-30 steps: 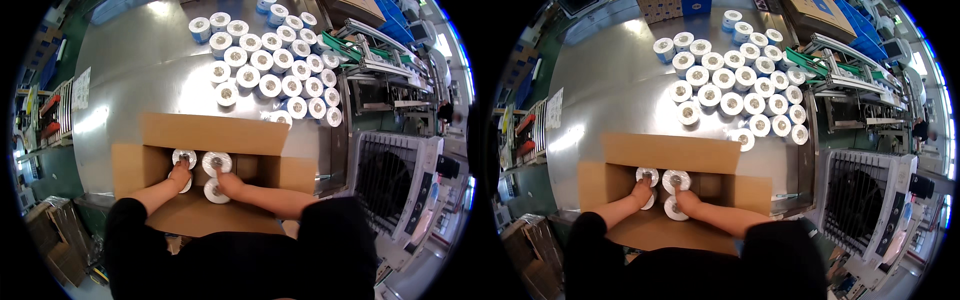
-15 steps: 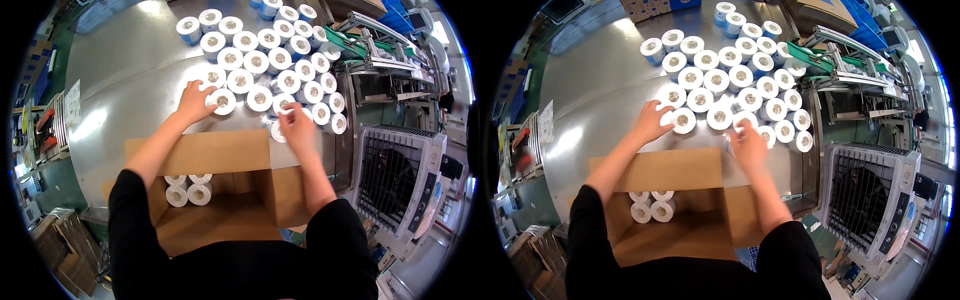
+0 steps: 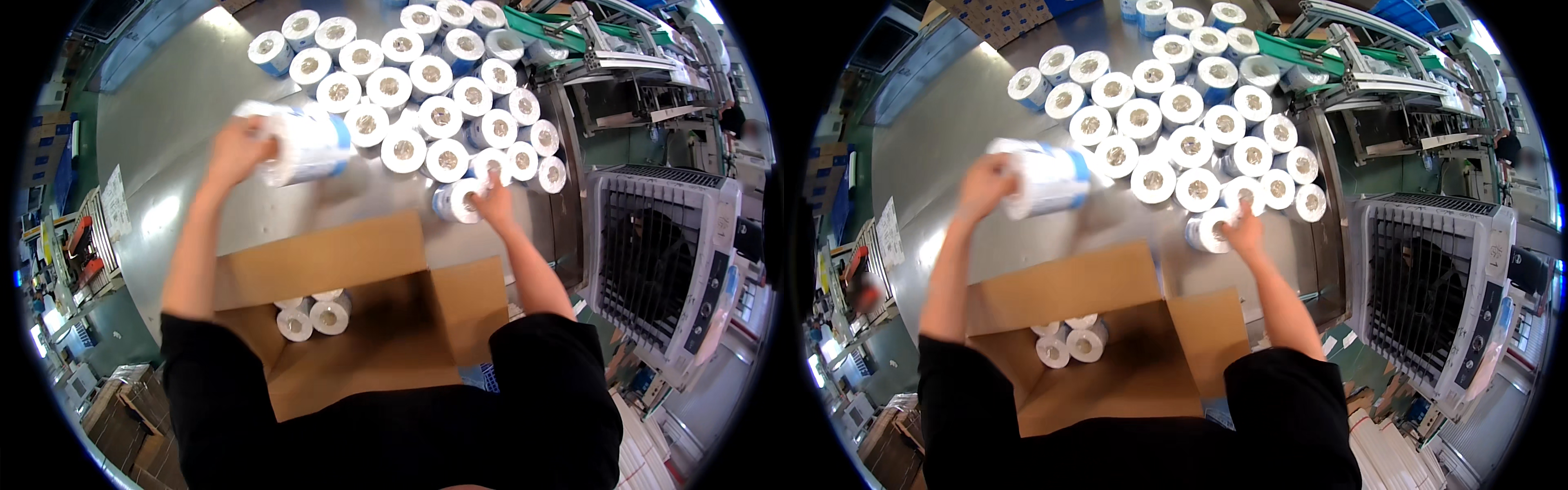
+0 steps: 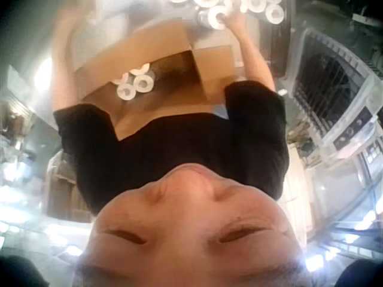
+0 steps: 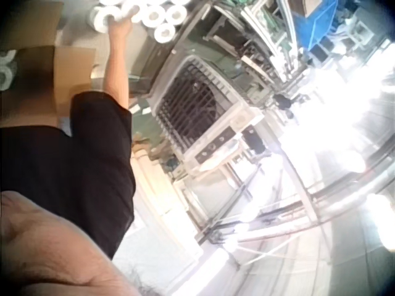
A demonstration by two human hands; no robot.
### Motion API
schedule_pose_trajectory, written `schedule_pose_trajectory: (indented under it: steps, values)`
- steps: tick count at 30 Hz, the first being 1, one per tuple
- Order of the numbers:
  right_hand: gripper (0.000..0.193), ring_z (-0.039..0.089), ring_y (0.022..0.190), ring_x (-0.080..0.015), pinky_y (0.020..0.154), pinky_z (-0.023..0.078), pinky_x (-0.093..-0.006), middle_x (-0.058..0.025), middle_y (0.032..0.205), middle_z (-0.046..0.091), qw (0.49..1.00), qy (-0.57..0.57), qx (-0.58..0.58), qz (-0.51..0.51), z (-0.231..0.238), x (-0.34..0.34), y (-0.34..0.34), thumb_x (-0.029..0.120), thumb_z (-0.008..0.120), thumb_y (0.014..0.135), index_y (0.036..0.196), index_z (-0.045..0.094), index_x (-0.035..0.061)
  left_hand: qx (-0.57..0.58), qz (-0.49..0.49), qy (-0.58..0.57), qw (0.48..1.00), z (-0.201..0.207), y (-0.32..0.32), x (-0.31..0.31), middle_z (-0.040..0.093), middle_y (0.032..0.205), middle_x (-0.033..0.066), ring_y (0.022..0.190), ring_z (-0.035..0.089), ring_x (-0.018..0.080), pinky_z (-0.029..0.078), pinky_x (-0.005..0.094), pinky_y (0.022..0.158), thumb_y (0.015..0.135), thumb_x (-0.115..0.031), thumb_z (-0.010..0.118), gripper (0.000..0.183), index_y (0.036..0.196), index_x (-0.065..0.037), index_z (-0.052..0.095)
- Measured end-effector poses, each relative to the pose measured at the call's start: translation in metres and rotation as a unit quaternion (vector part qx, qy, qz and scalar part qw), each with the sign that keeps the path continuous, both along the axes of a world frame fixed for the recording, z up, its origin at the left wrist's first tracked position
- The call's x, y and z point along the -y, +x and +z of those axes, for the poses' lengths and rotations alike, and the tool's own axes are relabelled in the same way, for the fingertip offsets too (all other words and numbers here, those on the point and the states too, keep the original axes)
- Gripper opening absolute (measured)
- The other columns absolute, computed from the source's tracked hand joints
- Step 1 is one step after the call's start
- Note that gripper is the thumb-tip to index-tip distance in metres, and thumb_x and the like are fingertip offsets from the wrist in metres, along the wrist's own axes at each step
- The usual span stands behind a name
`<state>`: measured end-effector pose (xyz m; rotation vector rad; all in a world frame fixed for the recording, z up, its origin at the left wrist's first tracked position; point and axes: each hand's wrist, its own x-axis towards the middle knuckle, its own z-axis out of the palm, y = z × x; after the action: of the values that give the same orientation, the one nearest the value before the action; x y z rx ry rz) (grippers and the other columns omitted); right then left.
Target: The person packs cylindrical rolls into cardboard boxes on a factory floor. They repeatedly pick up rolls from a metal table, place them into a box, and then move the filled box aside to retrieve a new one. The process is continuous and repetitive, with the person handling the rolls by hand.
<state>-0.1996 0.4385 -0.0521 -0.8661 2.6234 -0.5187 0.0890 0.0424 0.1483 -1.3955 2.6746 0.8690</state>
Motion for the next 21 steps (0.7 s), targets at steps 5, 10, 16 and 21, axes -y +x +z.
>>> schedule_pose_trajectory:
  steps: [5, 10, 16, 21]
  values:
    - [0.073, 0.064, 0.069, -0.0125, 0.062, 0.051, -0.0261, -0.0104, 0.076, 0.068, 0.993, -0.110, 0.037, -0.034, 0.213, -0.002, 0.017, 0.016, 0.073, 0.071, 0.134, 0.041, -0.0033, -0.167, -0.110, 0.266, 0.943, 0.132, 0.094, -0.097, 0.061, 0.097, 0.0109, 0.091, 0.056, 0.0215, 0.044, 0.0332, 0.082, 0.075, -0.016, 0.063, 0.030, 0.100, -0.001, 0.063]
    - [0.066, 0.066, 0.078, -0.0203, 0.065, 0.053, -0.0297, -0.0136, 0.088, 0.068, 0.922, -0.206, 0.067, 0.321, 0.319, -0.010, 0.117, 0.016, 0.074, 0.073, 0.130, 0.045, -0.0007, 0.097, -0.364, 0.160, 0.912, 0.013, 0.093, -0.261, 0.055, 0.111, 0.0148, 0.106, 0.049, 0.0249, 0.037, 0.0349, 0.094, 0.080, -0.019, 0.058, 0.036, 0.112, -0.001, 0.059]
    - [0.061, 0.062, 0.065, -0.0263, 0.050, 0.051, -0.0364, -0.0153, 0.069, 0.061, 0.811, 0.191, 0.055, 0.550, 0.257, -0.028, 0.267, 0.010, 0.060, 0.077, 0.128, 0.036, -0.0147, 0.144, -0.294, -0.048, 0.944, -0.257, 0.163, -0.337, 0.048, 0.128, 0.0194, 0.124, 0.040, 0.0289, 0.027, 0.0369, 0.109, 0.088, -0.023, 0.052, 0.044, 0.125, 0.000, 0.054]
    - [0.069, 0.067, 0.073, -0.0237, 0.048, 0.051, -0.0348, -0.0167, 0.083, 0.069, 0.749, 0.450, -0.091, 0.477, 0.143, 0.005, 0.304, 0.017, 0.060, 0.079, 0.132, 0.034, -0.0193, 0.194, -0.389, 0.166, 0.885, -0.114, 0.131, -0.287, 0.055, 0.116, 0.0182, 0.109, 0.050, 0.0321, 0.041, 0.0415, 0.095, 0.085, -0.027, 0.058, 0.034, 0.111, -0.006, 0.065]
